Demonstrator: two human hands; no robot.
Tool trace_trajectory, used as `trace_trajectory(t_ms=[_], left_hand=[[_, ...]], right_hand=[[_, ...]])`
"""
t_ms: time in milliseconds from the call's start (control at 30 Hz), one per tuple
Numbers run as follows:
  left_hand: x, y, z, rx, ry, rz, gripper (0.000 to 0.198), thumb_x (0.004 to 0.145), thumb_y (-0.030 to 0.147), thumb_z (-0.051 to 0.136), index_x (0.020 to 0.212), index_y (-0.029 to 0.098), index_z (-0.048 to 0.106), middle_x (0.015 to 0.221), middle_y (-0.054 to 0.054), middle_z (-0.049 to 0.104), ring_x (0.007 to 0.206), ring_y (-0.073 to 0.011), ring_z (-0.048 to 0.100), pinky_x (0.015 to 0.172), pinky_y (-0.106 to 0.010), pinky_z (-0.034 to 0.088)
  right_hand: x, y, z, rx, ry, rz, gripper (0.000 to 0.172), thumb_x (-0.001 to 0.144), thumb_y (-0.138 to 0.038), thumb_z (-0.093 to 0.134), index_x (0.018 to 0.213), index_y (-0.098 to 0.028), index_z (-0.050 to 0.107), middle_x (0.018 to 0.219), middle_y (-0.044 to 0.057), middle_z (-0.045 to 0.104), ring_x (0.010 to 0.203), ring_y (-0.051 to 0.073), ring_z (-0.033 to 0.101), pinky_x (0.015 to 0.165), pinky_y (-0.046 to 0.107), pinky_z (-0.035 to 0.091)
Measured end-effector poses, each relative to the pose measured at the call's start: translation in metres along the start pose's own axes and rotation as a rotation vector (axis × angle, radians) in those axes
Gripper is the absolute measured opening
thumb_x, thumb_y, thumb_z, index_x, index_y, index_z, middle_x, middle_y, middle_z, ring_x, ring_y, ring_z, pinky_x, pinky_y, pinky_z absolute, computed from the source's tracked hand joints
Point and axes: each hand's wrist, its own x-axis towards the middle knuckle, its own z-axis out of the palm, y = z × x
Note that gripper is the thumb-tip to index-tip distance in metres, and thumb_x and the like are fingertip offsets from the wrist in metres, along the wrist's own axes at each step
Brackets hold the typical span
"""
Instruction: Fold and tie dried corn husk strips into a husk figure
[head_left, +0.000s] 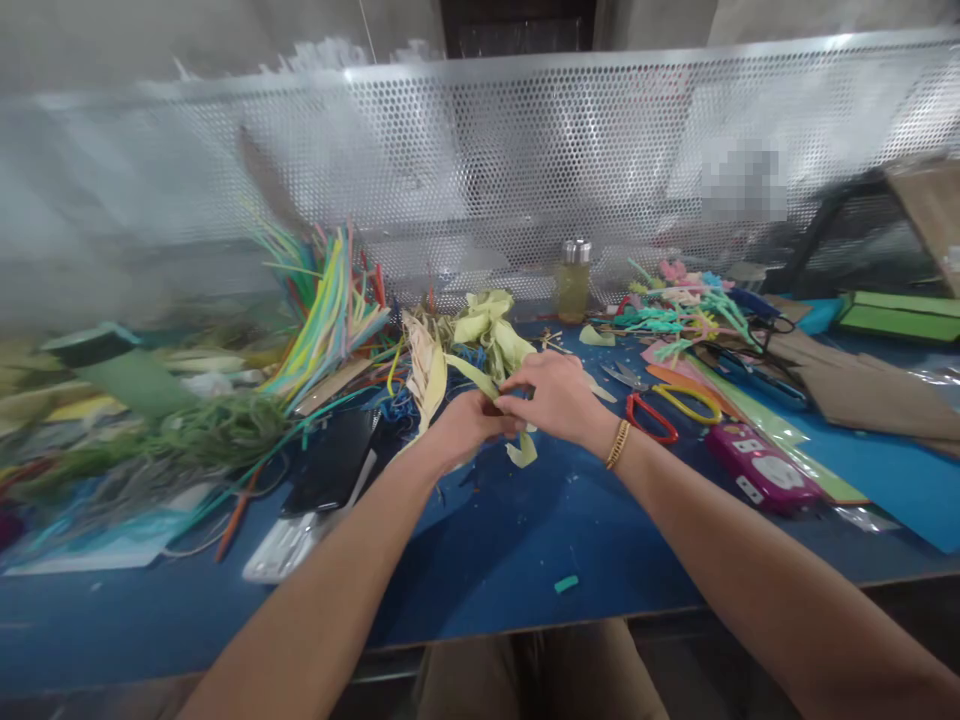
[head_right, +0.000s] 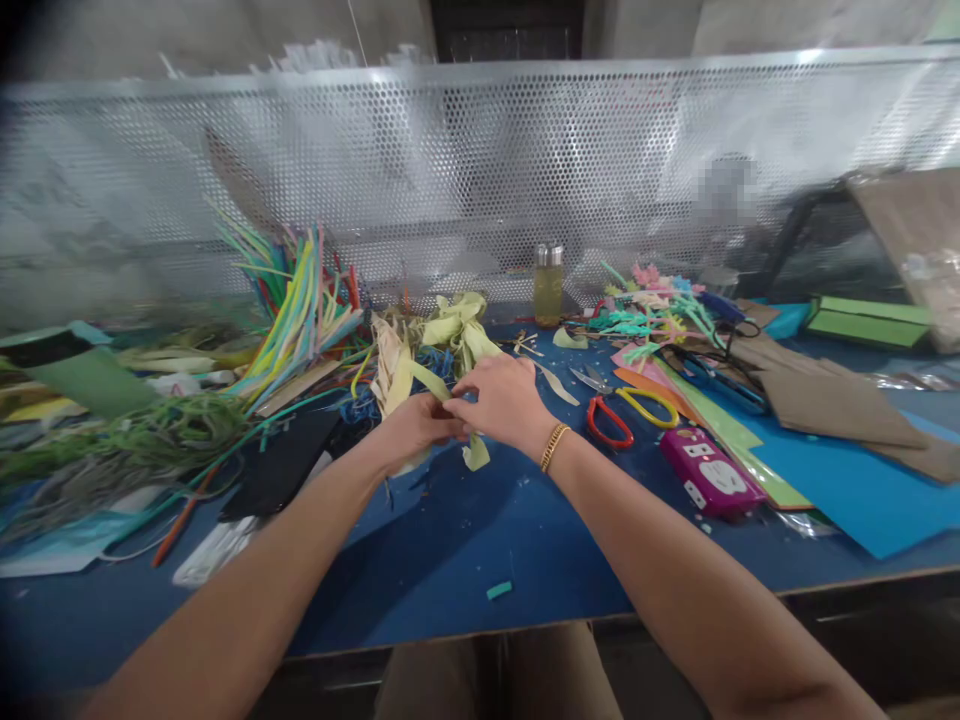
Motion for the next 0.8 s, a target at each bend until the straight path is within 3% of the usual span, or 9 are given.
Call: trace_trajectory(t_ms=[100,267,433,600,700,800], left_hand=[[0.000,-0.002,0.002,-0.054,-0.045,-0.057,0.018,0.063,0.026,0.081,0.066,0.011,0.071,0.061,-0.007,0.065,0.053,-0.0117,0.054,0.050,-0.023,0.035],[0.002,-0.003,0.007,-0.190,0.011,-0.089,0.022,0.059,0.024,0.084,0.067,0.012,0.069,0.060,-0.004,0.062,0.052,-0.0111,0.055,0.047,-0.021,0.034],[0.001,-0.001,0.009,-0.309,0.011,-0.141,0.023,0.058,0.021,0.085,0.062,0.013,0.063,0.055,0.000,0.058,0.046,-0.0083,0.051,0.047,-0.022,0.040],[-0.003,-0.001,0.011,-0.309,-0.013,-0.209,0.027,0.057,0.020,0.085,0.060,0.014,0.059,0.052,0.002,0.054,0.044,-0.0079,0.051,0.046,-0.021,0.043],[0.001,-0.004,0.011,-0.409,0.020,-0.189,0.026,0.058,0.017,0.084,0.068,0.014,0.061,0.059,0.001,0.059,0.049,-0.0093,0.055,0.050,-0.023,0.048],[0.007,-0.006,0.009,-0.558,0.164,-0.141,0.023,0.062,0.010,0.080,0.074,0.014,0.061,0.064,0.000,0.062,0.056,-0.0125,0.061,0.059,-0.028,0.054]], right_hand=[[0.001,0.004,0.002,0.046,-0.019,0.064,0.020,0.077,-0.043,0.069,0.077,-0.025,0.075,0.080,0.003,0.068,0.086,0.020,0.057,0.079,0.036,0.033],[0.001,0.007,0.009,0.119,0.054,0.095,0.010,0.074,-0.029,0.068,0.069,-0.022,0.071,0.076,0.001,0.068,0.080,0.017,0.058,0.076,0.032,0.037],[0.003,0.010,0.013,0.292,0.128,0.122,0.014,0.080,-0.028,0.064,0.069,-0.020,0.067,0.075,0.001,0.066,0.075,0.014,0.058,0.073,0.029,0.040],[0.005,0.010,0.011,0.302,0.162,0.097,0.015,0.081,-0.027,0.065,0.067,-0.020,0.066,0.078,0.001,0.065,0.080,0.016,0.058,0.079,0.032,0.040],[0.004,0.008,0.006,0.279,0.186,0.067,0.007,0.082,-0.027,0.065,0.080,-0.023,0.070,0.084,0.002,0.066,0.084,0.017,0.059,0.081,0.033,0.039],[0.001,0.002,-0.003,0.180,0.296,0.043,0.017,0.082,-0.033,0.066,0.095,-0.023,0.068,0.091,0.004,0.067,0.088,0.019,0.059,0.084,0.035,0.036]])
